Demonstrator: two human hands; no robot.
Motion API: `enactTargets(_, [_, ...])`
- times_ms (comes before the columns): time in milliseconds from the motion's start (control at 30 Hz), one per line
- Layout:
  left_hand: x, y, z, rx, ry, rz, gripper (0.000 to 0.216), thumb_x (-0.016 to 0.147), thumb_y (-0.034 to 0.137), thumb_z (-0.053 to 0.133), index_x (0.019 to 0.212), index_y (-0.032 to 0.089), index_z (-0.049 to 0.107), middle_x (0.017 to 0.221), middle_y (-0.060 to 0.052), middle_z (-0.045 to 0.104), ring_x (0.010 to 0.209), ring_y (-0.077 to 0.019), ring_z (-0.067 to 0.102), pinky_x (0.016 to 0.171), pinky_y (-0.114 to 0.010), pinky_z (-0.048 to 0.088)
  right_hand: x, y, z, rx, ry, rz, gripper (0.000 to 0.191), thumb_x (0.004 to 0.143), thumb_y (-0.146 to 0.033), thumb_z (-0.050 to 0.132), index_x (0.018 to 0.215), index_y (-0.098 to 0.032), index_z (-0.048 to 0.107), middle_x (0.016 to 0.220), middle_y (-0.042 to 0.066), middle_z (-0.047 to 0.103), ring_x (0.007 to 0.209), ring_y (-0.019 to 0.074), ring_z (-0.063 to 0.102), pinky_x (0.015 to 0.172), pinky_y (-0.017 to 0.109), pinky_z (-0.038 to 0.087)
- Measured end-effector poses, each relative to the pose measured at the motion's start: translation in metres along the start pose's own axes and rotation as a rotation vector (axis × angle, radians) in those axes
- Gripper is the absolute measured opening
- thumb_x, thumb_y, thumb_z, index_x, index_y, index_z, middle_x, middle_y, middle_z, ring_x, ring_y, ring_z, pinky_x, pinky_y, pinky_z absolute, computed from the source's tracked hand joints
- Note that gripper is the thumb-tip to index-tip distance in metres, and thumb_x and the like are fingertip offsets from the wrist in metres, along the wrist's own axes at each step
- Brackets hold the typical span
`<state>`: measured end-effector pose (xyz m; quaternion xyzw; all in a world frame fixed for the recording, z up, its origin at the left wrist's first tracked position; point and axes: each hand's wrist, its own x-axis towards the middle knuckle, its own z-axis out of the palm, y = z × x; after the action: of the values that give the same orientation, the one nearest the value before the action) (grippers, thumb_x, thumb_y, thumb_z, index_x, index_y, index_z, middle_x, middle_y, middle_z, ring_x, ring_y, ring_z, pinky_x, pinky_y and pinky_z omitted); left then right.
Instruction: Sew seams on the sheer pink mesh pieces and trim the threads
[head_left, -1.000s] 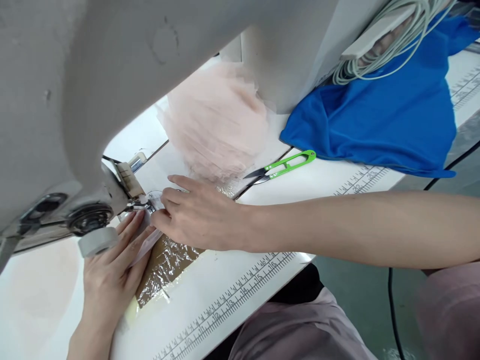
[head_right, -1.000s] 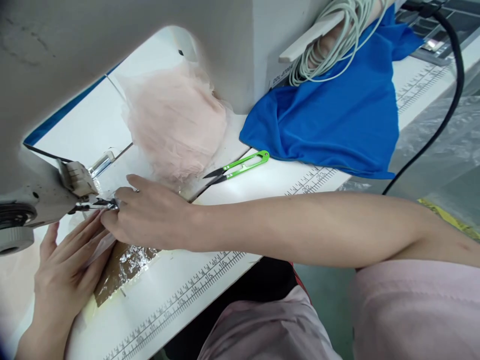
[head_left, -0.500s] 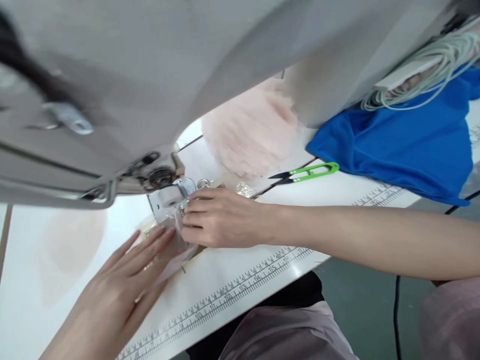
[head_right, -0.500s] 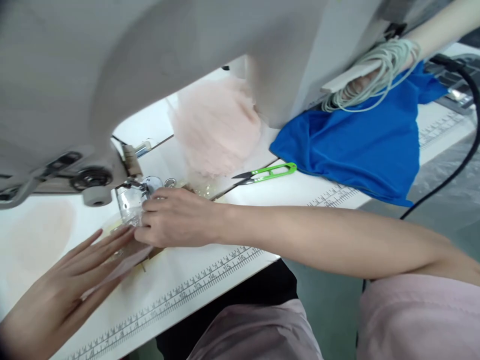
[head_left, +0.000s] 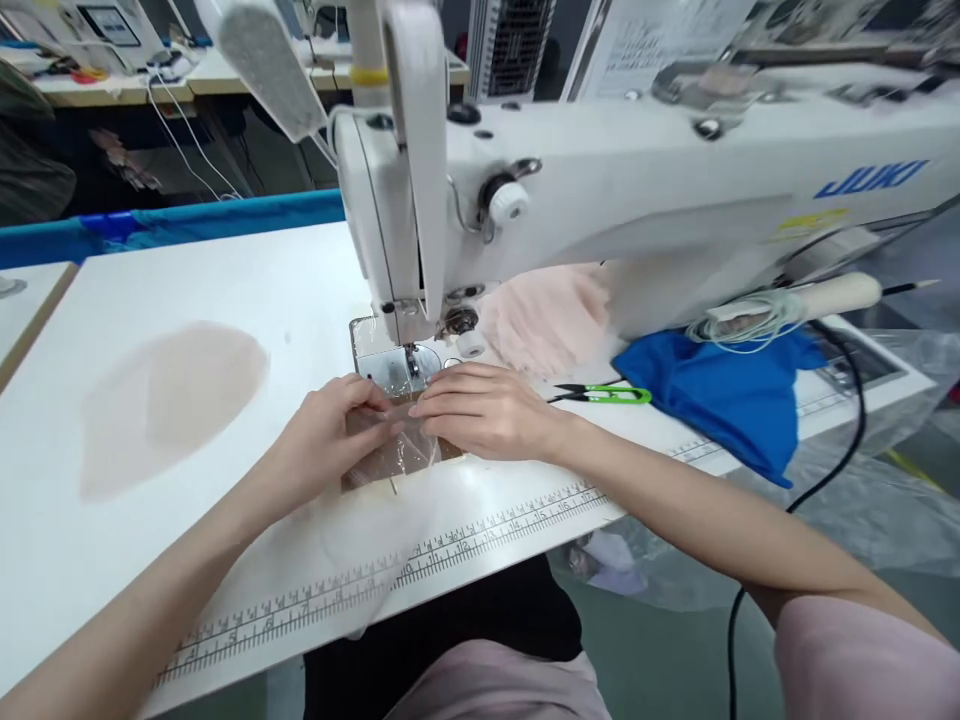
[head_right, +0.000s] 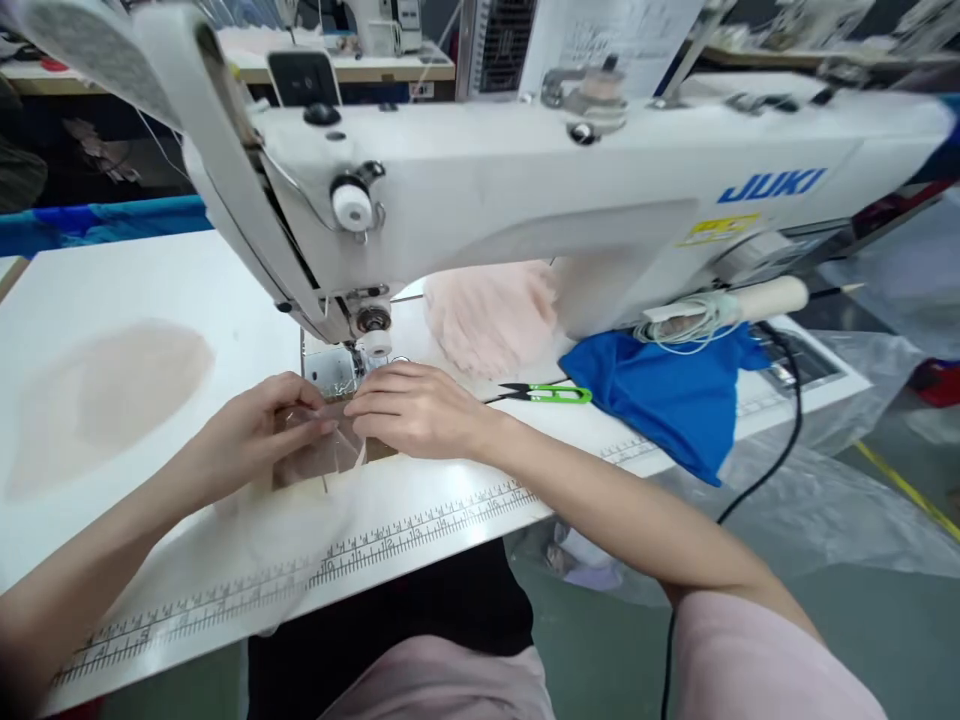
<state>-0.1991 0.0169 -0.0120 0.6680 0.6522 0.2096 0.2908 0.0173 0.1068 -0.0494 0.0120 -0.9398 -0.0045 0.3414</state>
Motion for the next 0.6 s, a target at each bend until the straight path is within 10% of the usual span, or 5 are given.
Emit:
enactTargets(333, [-0.031,0.009,-0.012,-0.581,0.005,-0.078,0.033,0.085,0.054,0.062,0.093,0.023,0.056,0.078,-0.002,0.073,0.076,-0.0195,0.071,0.07,-0.033,0.057,0.037,-0.043,-0.02,0.731,-0.016,0.87,0.028,0.081,-0.032,0.071,0.099,-0.018,0.056,0.089,0.003,0.07,0.069,0.0112,0.064,0.059,0.023,0.052])
enactTargets(600, [-0.042,0.015,-0.016,-0.64,-0.082,0.014,0.036,0.076,0.043,0.074,0.104,0.025,0.061,0.088,-0.001,0.071,0.076,-0.017,0.068,0.066,-0.029,0.056,0.041,-0.083,-0.022,0.721,0.357,0.913,0.021,0.08,-0.017,0.068,0.1,-0.018,0.06,0.079,0.001,0.067,0.073,0.0119,0.064,0.064,0.024,0.052])
